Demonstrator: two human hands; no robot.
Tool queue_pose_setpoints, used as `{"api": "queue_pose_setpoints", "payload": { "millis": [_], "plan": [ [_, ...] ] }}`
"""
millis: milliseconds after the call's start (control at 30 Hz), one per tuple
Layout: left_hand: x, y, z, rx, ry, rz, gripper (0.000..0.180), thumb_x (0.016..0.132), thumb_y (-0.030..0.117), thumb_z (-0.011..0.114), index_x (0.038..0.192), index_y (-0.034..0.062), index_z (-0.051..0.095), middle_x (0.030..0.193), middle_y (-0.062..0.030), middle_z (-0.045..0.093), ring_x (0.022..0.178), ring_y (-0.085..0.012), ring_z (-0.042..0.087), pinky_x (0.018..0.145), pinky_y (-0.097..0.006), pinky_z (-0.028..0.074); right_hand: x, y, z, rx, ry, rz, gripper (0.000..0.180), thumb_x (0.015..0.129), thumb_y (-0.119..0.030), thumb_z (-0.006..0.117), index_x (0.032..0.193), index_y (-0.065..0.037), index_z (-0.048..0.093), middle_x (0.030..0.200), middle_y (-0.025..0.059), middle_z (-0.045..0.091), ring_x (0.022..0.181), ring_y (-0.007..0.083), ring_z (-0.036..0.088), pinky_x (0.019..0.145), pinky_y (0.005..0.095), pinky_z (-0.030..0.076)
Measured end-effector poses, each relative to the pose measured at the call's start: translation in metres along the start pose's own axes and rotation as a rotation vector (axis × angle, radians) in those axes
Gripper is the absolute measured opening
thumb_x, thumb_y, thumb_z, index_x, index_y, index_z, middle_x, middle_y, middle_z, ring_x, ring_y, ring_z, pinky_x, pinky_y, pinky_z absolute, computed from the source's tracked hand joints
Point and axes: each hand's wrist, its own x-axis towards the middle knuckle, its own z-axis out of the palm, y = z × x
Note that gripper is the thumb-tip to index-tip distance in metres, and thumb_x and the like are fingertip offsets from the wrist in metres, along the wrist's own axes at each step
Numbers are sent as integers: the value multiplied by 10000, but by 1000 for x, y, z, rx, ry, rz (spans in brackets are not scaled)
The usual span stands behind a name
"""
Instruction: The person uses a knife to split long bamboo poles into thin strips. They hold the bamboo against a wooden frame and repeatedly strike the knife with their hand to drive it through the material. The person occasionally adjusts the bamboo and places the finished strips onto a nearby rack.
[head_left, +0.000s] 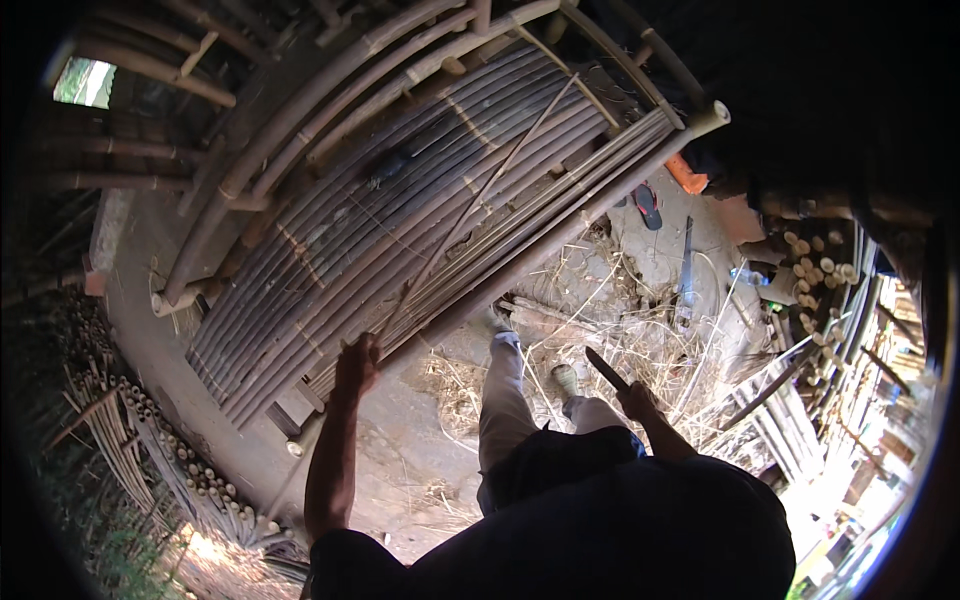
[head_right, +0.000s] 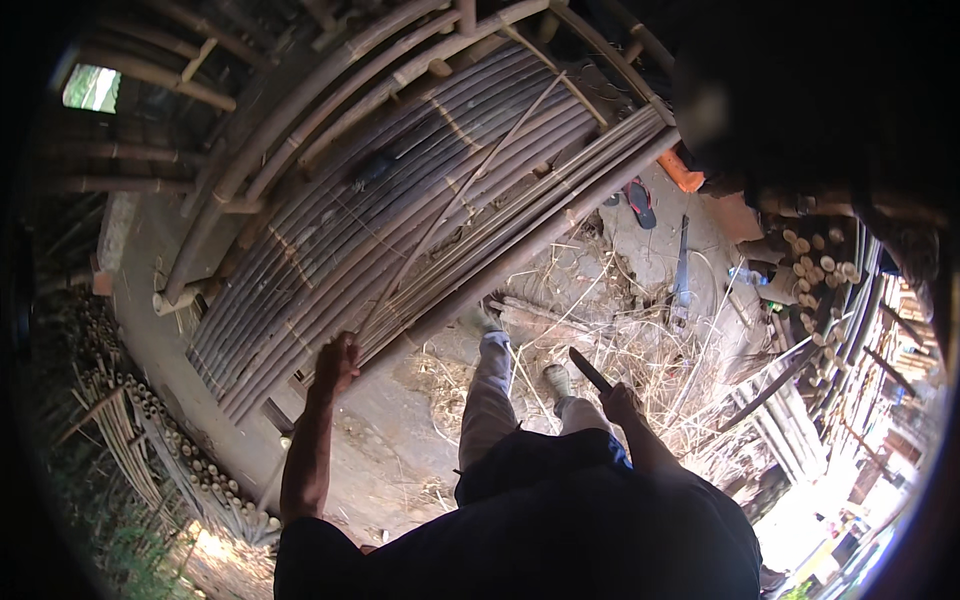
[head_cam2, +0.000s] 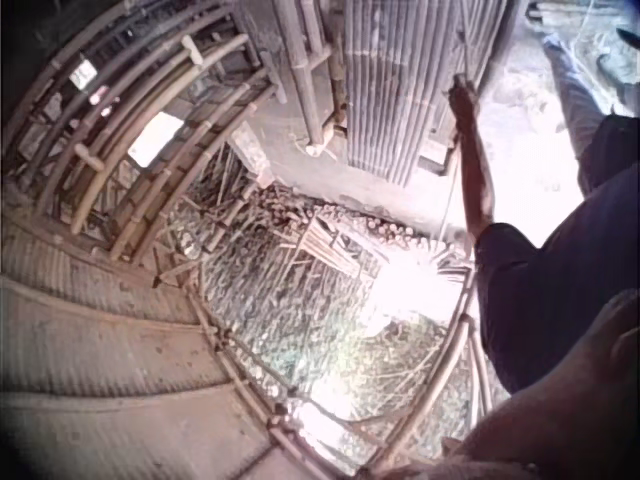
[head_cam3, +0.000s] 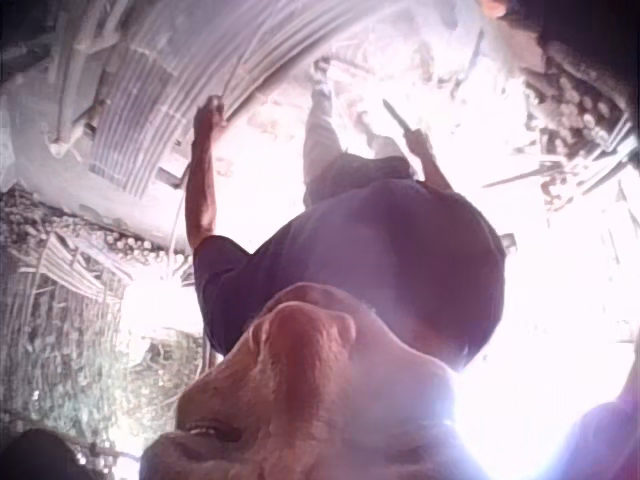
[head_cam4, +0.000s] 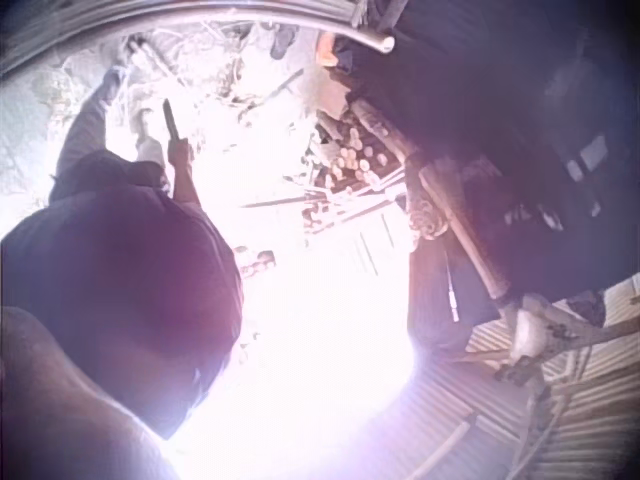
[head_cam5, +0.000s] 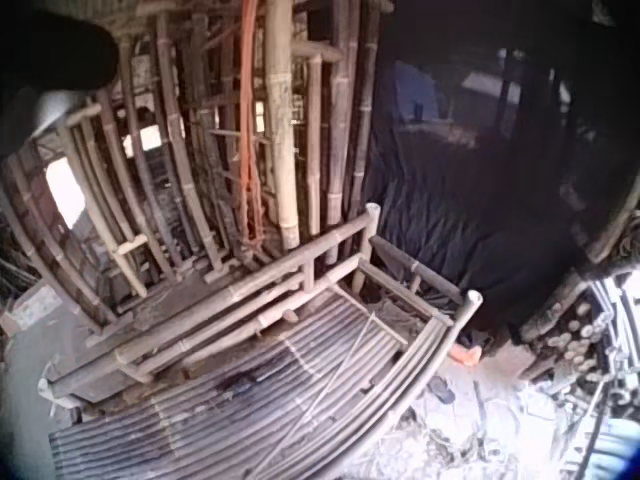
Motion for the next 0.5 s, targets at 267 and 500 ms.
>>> {"api": "queue_pose_setpoints", "payload": {
  "millis": [267,500],
  "plan": [
    [-160,272,5,-725,-204,13,395,963,132,491,1348,55,541,660,-49,612,452,-100,544,418,-283,478,-33,6,-36,662,223,-553,524,948,-565,502,977,-52,609,790,194,631,799,429,626,719,520,469],
    [-226,400,47,-932,-153,26,182,942,270,641,936,92,603,553,60,421,413,-32,367,391,-227,288,-138,38,-118,566,325,-720,567,992,-561,402,1022,-32,604,878,236,664,892,435,647,762,498,499]
  ]
}}
